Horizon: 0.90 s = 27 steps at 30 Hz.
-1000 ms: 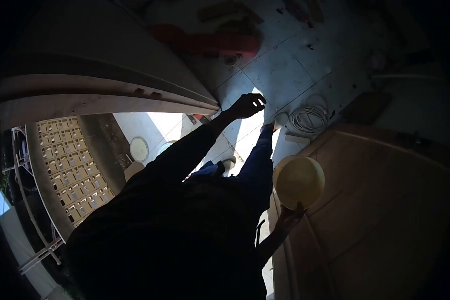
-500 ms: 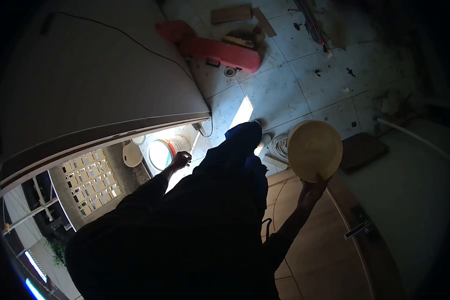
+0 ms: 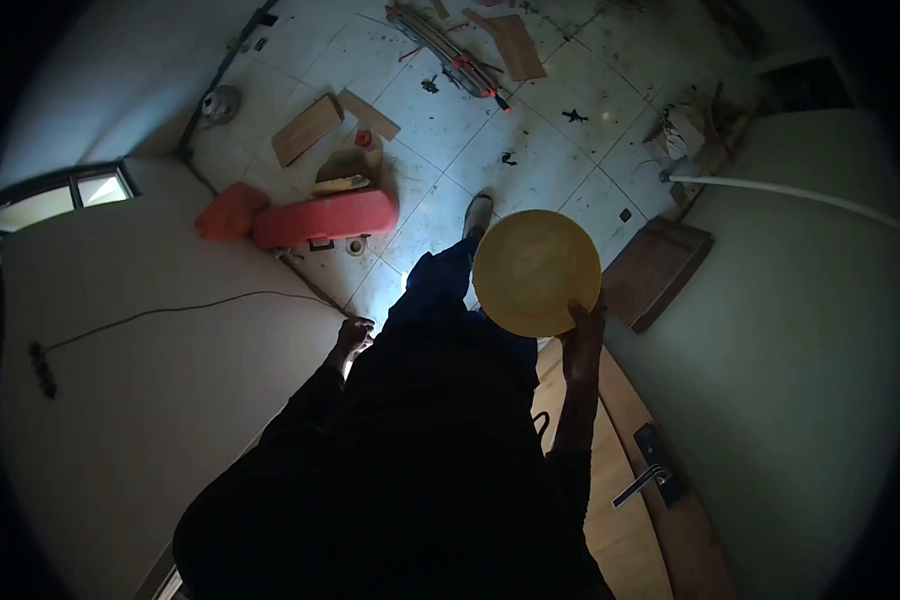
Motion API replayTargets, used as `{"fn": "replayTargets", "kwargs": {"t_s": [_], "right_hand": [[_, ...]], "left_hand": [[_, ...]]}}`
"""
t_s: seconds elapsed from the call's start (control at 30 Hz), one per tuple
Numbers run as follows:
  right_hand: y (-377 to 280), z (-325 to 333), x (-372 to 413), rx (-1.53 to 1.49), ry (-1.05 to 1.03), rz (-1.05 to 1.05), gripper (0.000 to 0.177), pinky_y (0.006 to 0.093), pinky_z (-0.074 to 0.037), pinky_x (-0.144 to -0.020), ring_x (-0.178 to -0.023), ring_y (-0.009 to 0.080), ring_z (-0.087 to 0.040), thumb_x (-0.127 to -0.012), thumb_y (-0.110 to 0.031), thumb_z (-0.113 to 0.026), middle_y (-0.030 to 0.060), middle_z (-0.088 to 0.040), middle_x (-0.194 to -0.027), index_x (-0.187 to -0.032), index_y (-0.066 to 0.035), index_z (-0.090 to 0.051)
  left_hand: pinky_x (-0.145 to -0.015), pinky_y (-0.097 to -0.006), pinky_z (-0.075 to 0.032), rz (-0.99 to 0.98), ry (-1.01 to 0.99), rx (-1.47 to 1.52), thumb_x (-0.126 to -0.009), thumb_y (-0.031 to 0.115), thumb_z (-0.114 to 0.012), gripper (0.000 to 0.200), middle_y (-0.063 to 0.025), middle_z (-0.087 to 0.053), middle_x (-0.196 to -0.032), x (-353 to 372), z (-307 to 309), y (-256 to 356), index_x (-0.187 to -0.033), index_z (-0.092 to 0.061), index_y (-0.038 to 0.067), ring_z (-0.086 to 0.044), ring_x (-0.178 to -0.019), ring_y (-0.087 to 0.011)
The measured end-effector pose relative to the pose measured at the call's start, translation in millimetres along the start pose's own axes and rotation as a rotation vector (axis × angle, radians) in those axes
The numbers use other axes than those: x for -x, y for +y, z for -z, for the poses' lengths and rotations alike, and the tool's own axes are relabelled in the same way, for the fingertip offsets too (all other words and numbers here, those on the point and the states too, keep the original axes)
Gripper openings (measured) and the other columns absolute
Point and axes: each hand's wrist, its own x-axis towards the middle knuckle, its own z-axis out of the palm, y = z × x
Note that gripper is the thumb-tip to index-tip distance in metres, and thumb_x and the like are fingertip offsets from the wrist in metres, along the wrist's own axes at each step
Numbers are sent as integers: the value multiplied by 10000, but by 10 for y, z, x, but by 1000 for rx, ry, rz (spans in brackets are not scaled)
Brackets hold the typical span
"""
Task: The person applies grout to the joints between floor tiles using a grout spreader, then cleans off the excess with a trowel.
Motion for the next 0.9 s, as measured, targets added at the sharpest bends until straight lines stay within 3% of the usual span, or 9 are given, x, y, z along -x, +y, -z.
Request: {"fn": "replayTargets", "kwargs": {"t_s": [0.03,0.1,0.13,0.27,0.4,0.53,0.6,0.77,0.9], "right_hand": [[-193,-49,-183,-28,73,31,708,387,-591,-825,-1176,260,-594,-928,-281,-651,138,-515,-1336,-1532,-76,-345],[-551,-110,-348,-83,59,88,666,332,-580,-727,-1061,216,-621,-914,-298,-632,124,-539,-1252,-1484,-58,-385],[-724,-124,-416,-107,123,104,666,332,-580,-727,-1061,216,-621,-914,-298,-632,124,-539,-1252,-1484,-58,-385],[-1142,37,-856,-158,153,103,570,275,-557,-623,-847,154,-647,-926,-266,-608,97,-580,-1128,-1425,-56,-429],[-1364,313,-1409,-312,284,74,530,273,-560,-602,-774,150,-662,-953,-233,-580,109,-609,-1095,-1428,-69,-410],[-1764,701,-2152,-459,461,51,559,276,-557,-606,-759,162,-672,-956,-223,-585,124,-627,-1082,-1451,-78,-372],[-1983,957,-2546,-453,492,51,601,282,-556,-620,-731,164,-667,-945,-233,-608,121,-642,-1044,-1470,-81,-358],[-2857,1468,-3552,-312,418,16,699,278,-552,-629,-720,154,-665,-929,-278,-660,120,-661,-966,-1520,-92,-337],[-3569,1689,-4268,-331,387,91,732,289,-581,-659,-799,177,-703,-924,-270,-690,152,-651,-1054,-1542,-112,-330]], "left_hand": [[-553,-274,-545,-60,-19,171,-880,50,-640,228,-75,-721,-771,-313,136,665,-1057,-773,104,-747,-723,-206],[-623,-310,-601,-546,74,121,-861,19,-634,283,-112,-737,-881,-1125,266,1852,-1093,-771,104,-750,-750,-225],[-709,-313,-612,-529,88,-166,-858,14,-625,276,-129,-744,-921,-1168,371,2737,-1091,-763,72,-749,-777,-219],[-764,-296,-581,-830,26,-162,-883,37,-598,319,-135,-772,-931,-1168,409,5653,-1184,-703,38,-755,-842,-198],[-839,-330,-554,-916,-52,-195,-979,147,-566,340,-156,-751,-1079,-928,23,7562,-1296,-645,52,-735,-969,-232],[-853,-342,-555,-882,-153,-229,-992,156,-553,355,-152,-746,-1116,-928,-759,8261,-1323,-619,48,-732,-1003,-241],[-712,-282,-554,-805,-232,-209,-979,87,-551,319,-117,-765,-1006,-1164,-1155,8060,-1282,-647,60,-743,-888,-188],[-734,-301,-556,-456,-430,-833,-980,214,-602,376,-67,-724,-1101,-1276,-1701,6935,-1351,-618,151,-701,-945,-154],[-741,-322,-558,-110,-538,-681,-988,286,-609,414,-91,-715,-1110,-839,-1899,7593,-1373,-603,134,-700,-898,-174]]}}
